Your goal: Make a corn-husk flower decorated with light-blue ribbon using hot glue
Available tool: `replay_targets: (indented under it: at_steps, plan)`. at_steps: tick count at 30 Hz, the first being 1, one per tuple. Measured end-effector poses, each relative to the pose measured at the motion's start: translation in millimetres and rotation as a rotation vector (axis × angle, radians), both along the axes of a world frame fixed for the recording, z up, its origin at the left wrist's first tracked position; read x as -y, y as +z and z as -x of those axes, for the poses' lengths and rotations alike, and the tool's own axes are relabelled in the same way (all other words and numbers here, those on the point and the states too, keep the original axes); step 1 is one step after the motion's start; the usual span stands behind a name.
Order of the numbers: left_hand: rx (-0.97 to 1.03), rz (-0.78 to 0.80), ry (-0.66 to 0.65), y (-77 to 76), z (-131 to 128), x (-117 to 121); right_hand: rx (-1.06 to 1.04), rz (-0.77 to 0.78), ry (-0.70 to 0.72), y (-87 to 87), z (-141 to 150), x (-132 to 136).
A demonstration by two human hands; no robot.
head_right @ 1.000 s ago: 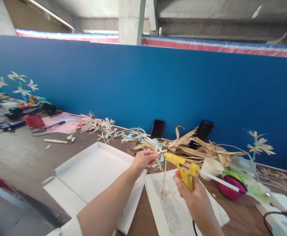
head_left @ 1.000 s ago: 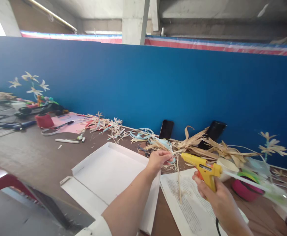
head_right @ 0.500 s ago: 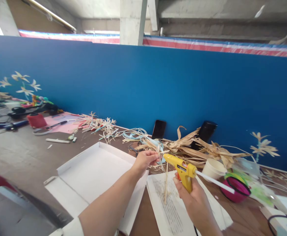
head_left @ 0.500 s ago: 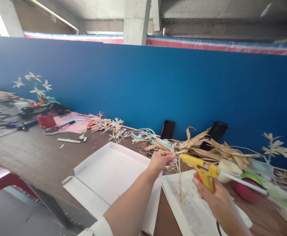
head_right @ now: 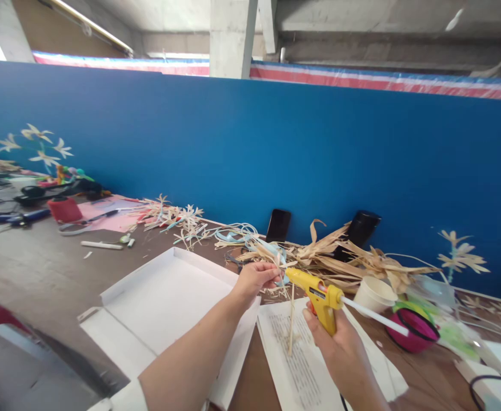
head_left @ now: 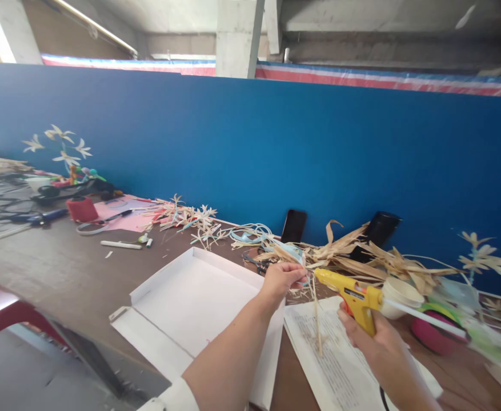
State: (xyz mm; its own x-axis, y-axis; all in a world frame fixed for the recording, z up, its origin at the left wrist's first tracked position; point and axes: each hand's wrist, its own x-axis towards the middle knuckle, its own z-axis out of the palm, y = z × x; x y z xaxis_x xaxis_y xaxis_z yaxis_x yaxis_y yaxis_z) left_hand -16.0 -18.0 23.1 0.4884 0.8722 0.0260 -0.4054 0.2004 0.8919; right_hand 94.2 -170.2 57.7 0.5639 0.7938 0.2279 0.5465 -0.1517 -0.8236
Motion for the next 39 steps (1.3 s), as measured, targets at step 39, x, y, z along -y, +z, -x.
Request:
replay_targets:
  at_steps: [39]
  plan:
    - [0.004,0.003,0.010,1.5,-0.2,0.7,0.109,0.027,-0.010,-3.7,-11.7,-1.6]
